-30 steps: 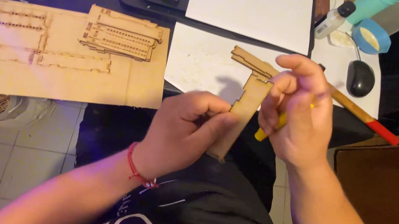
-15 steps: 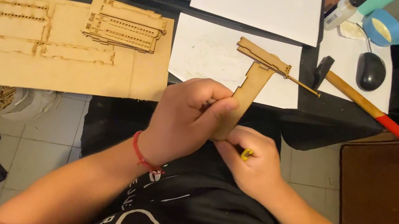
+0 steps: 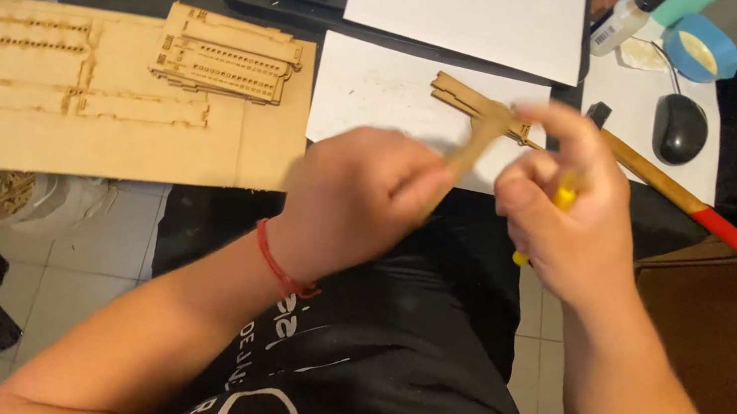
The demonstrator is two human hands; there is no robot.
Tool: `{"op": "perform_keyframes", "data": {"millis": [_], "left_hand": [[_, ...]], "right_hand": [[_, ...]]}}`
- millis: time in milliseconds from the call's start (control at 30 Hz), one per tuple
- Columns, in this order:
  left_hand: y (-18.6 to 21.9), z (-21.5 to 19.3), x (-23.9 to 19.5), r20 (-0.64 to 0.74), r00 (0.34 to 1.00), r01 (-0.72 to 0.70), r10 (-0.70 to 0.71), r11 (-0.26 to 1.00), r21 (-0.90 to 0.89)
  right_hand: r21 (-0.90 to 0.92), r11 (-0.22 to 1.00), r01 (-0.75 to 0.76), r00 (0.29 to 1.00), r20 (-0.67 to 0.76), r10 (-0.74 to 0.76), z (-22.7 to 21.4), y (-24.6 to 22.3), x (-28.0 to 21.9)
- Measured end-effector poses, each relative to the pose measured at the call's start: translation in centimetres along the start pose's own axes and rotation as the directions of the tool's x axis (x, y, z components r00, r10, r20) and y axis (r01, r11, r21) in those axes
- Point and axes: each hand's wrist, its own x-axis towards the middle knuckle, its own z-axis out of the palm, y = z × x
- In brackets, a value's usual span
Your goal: Cleaning and refining the edges of laser-cut wooden pieces using a utility knife.
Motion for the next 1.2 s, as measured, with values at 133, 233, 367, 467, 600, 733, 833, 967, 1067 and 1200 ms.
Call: {"op": "perform_keyframes", "data": {"millis": [133,233,367,467,600,733,833,967,1067,1200], "left_hand": [[-0.8,-0.1,-0.1,0.101,0.695,-0.675,0.712,0.596,0.436],[-0.8,-0.9,0.3,0.054,0.729,-0.669,0.683,0.693,0.268],[0.6,-2.4,1.5,0.154,0.881,-0.470,0.448,0.866,0.170],[0.7,-3.7,1.6,0.164,0.944,-0.297,0.286,0.954,0.049],[1.4,-4.5,1.6,0.225,0.961,-0.136,0.160,0.983,-0.119],[1.5,-4.2,1.3,0.131,0.953,-0.252,0.272,0.956,-0.148],[1.7,-4.2,1.1,0.121,0.949,-0.264,0.292,0.943,-0.201],[2.0,-4.3,0.7,0.127,0.948,-0.247,0.291,0.928,-0.280],[2.3,-4.3,0.6,0.109,0.963,-0.211,0.246,0.942,-0.260],[2.5,-4.1,0.6,0.082,0.958,-0.246,0.275,0.935,-0.254]], "right_hand": [[0.015,0.994,0.110,0.992,0.060,-0.110,0.4,-0.4,1.1],[-0.053,0.995,0.081,0.997,-0.009,-0.082,1.0,-1.2,0.0],[0.052,0.999,0.004,0.993,-0.121,0.003,1.0,-1.0,-1.1],[0.041,0.999,0.016,0.973,-0.230,-0.006,0.1,-0.9,-0.9],[0.110,0.993,0.043,0.976,-0.218,-0.018,-1.2,-0.4,-0.9],[0.192,0.979,0.063,0.962,-0.273,-0.008,-1.2,-0.5,-1.3],[0.181,0.980,0.081,0.956,-0.292,-0.025,-1.1,-1.0,-1.8],[0.130,0.991,0.024,0.949,-0.314,0.018,-1.1,-2.1,-2.2],[0.230,0.973,-0.023,0.954,-0.287,0.091,-1.0,-2.5,-1.9],[0.323,0.946,-0.034,0.959,-0.255,0.122,-1.2,-2.2,-1.8]]}}
